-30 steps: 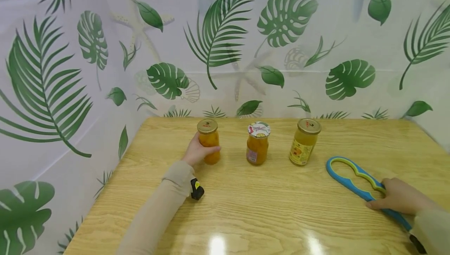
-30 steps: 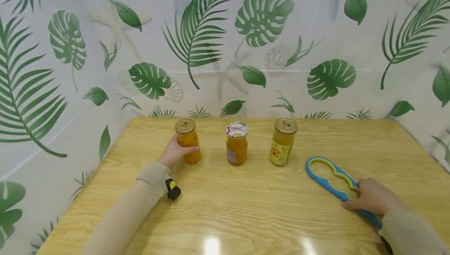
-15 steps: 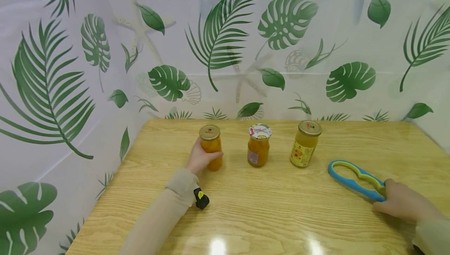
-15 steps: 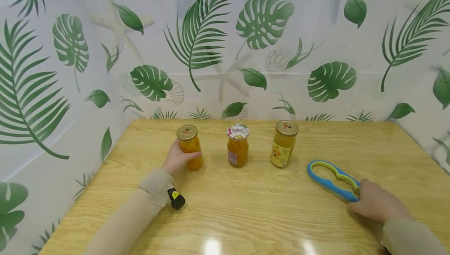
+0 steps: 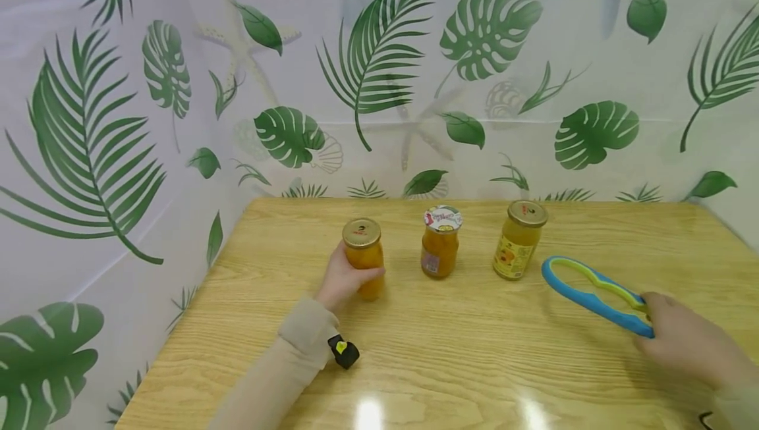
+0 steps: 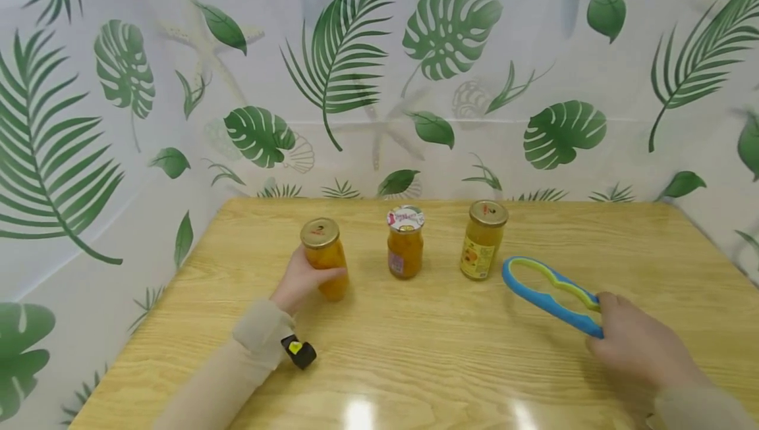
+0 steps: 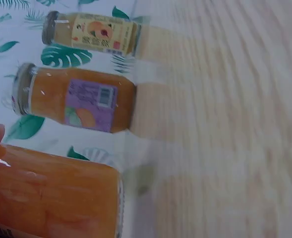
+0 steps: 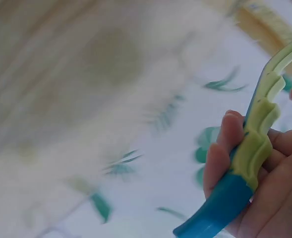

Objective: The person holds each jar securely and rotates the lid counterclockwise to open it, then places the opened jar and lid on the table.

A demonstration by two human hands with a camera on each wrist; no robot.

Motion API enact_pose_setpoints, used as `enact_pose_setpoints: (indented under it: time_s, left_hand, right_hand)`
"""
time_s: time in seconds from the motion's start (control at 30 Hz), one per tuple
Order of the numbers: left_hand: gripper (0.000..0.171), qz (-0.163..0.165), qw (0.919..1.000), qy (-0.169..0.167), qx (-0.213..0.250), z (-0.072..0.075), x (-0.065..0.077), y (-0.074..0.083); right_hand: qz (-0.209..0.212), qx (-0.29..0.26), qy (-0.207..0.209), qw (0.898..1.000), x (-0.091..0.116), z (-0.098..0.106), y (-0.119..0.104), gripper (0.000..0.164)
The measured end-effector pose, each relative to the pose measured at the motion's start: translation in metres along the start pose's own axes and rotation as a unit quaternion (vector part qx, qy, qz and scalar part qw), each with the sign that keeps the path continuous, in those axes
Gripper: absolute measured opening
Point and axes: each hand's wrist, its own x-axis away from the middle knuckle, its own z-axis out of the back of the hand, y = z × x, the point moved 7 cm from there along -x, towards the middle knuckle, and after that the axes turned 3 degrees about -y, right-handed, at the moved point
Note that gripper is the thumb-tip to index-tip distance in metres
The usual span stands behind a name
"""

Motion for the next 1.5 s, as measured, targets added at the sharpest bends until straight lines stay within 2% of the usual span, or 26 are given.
enact_pose_setpoints:
  time_s: [0.2, 0.5, 0.6, 0.7, 0.8, 1.07, 1.33, 1.5]
  left_hand:
    - [0.062, -0.029, 0.9993, -0.022, 0.0, -0.012, 0.014, 0.016]
    - [0.06, -0.036, 0.9983, -0.043, -0.018, -0.024, 0.031, 0.025]
    - [0.059, -0.044, 0.9973, -0.053, -0.026, -0.028, 0.036, 0.027]
    - [0.062, -0.058, 0.996, -0.065, -0.02, -0.033, 0.04, 0.03]
    - [0.064, -0.056, 0.9956, -0.075, -0.002, -0.038, 0.045, 0.031]
    - [0.064, -0.047, 0.9952, -0.086, 0.007, -0.046, 0.053, 0.028]
    - [0.061, -0.063, 0.9899, -0.102, 0.076, -0.05, 0.06, 0.029]
    - [0.066, -0.063, 0.9915, -0.098, 0.058, -0.047, 0.06, 0.029]
  right_hand:
    - [0.02, 0.011, 0.021, 1.0, 0.006, 0.023, -0.052, 0.058]
    - [0.098, -0.002, 0.068, 0.993, 0.005, 0.055, -0.121, 0.065]
    - [0.114, -0.008, 0.087, 0.99, 0.004, 0.068, -0.143, 0.064]
    - [0.138, -0.006, 0.116, 0.984, 0.003, 0.079, -0.166, 0.063]
    - [0.165, 0.0, 0.141, 0.976, 0.0, 0.086, -0.187, 0.063]
    - [0.199, 0.006, 0.152, 0.968, -0.01, 0.088, -0.227, 0.059]
    - [0.226, 0.0, 0.15, 0.963, -0.02, 0.081, -0.255, 0.06]
    - [0.241, 0.003, 0.142, 0.96, -0.027, 0.077, -0.269, 0.058]
